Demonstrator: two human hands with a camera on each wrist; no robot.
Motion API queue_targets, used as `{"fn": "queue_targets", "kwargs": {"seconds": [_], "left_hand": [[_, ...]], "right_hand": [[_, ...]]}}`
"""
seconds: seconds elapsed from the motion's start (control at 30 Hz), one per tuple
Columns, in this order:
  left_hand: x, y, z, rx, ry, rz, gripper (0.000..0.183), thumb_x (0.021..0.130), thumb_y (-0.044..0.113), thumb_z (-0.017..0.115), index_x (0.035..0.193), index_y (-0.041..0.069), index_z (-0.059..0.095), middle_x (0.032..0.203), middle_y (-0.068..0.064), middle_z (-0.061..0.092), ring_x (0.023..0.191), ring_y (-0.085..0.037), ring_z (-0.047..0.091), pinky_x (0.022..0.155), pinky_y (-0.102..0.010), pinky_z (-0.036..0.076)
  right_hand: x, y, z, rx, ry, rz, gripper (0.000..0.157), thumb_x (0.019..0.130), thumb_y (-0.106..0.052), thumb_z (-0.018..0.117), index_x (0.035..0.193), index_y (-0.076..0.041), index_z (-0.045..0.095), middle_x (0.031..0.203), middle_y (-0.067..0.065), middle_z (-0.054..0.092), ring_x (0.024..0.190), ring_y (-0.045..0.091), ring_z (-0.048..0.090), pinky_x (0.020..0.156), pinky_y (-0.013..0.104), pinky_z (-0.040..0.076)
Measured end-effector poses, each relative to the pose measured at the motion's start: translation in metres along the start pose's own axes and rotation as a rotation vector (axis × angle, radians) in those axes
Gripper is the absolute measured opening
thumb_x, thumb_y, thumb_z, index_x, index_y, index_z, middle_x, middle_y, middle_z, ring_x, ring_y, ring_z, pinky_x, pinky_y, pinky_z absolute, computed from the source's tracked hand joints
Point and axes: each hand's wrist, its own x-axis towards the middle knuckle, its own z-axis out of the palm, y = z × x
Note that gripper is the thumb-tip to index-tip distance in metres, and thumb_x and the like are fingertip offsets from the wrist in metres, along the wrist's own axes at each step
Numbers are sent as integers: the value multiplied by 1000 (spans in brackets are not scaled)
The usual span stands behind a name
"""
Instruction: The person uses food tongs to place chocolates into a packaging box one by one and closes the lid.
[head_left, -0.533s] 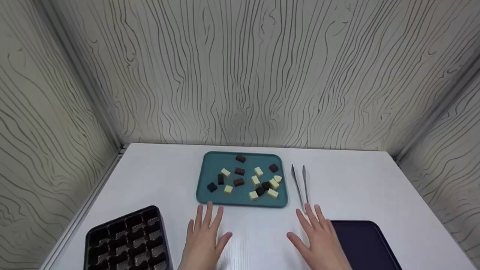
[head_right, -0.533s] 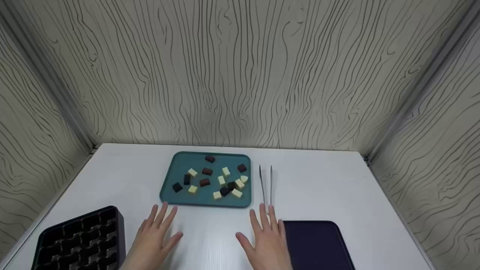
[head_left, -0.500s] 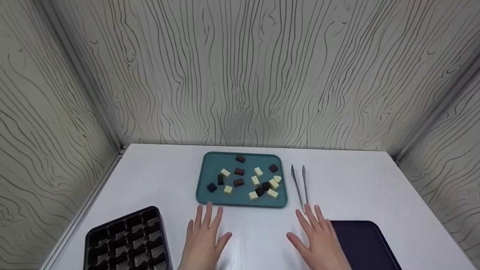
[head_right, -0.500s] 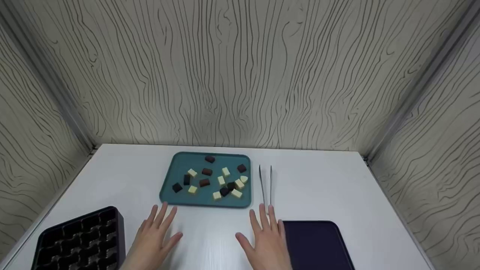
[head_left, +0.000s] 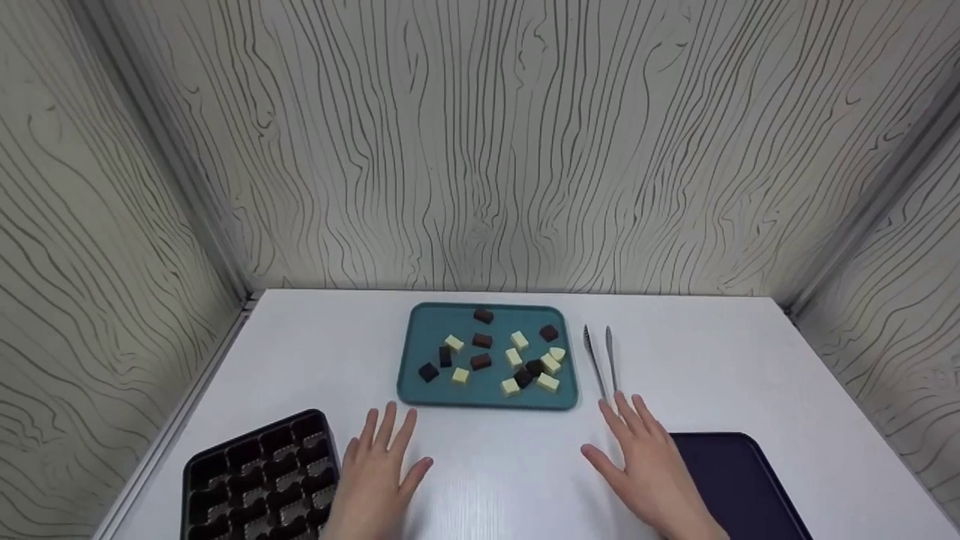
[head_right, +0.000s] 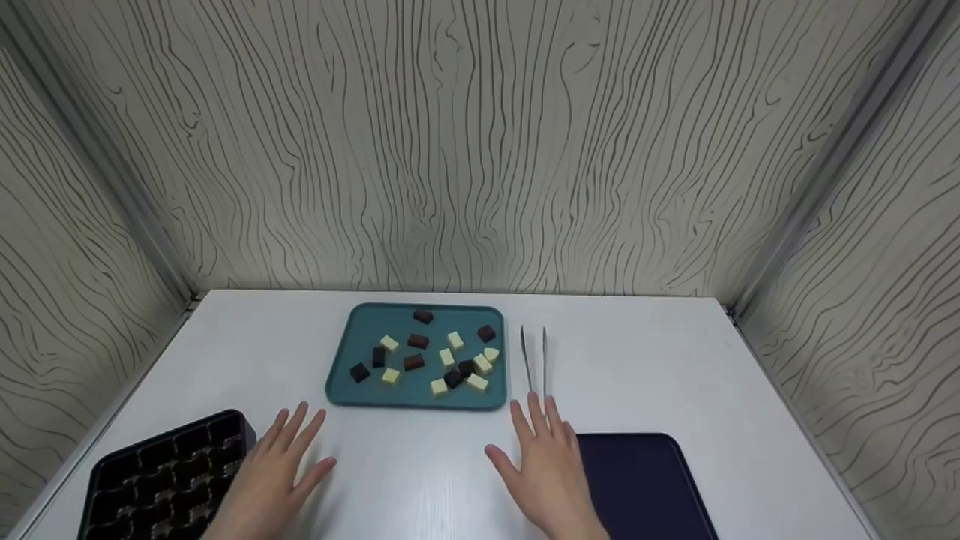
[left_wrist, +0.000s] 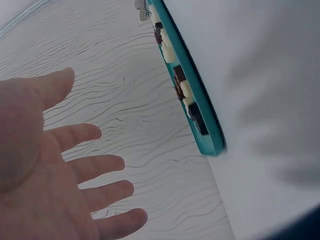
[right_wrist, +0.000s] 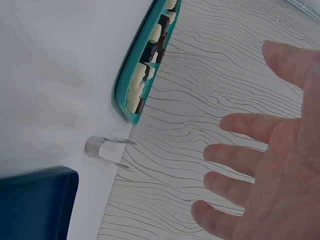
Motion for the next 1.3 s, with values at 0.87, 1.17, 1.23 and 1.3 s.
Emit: {"fn": "queue_targets", "kwargs": {"seconds": [0.87,1.17,1.23,1.3], "left_hand": [[-35,-182,-80,52,-83,-383,72,111,35,45,158,-15,23,160,-47,22,139,-69,36,100,-78,49],[-41,-201,-73,34,-47,-367,53,103,3,46,138,-34,30,130,-55,49,117,-66,57,97,-68,55],[-41,-201,-73,24,-10,-358,49,100,-1,46,134,-35,35,121,-54,55,112,-65,61,94,-68,56],[-40,-197,-71,7,9,-351,46,99,-3,46,133,-34,39,120,-52,58,112,-65,62,96,-67,56]], "right_hand": [[90,51,4,-146,30,-10,66,98,-32,70,136,20,55,125,43,63,116,58,62,95,65,56],[103,57,19,-60,-20,43,29,94,-24,75,86,1,64,75,10,61,66,22,55,59,37,49],[105,57,21,-56,-15,40,28,93,-22,75,86,2,63,76,10,60,66,22,54,59,37,48],[109,58,23,-53,-6,35,28,92,-20,76,86,4,63,76,11,60,66,23,54,59,38,49]]}}
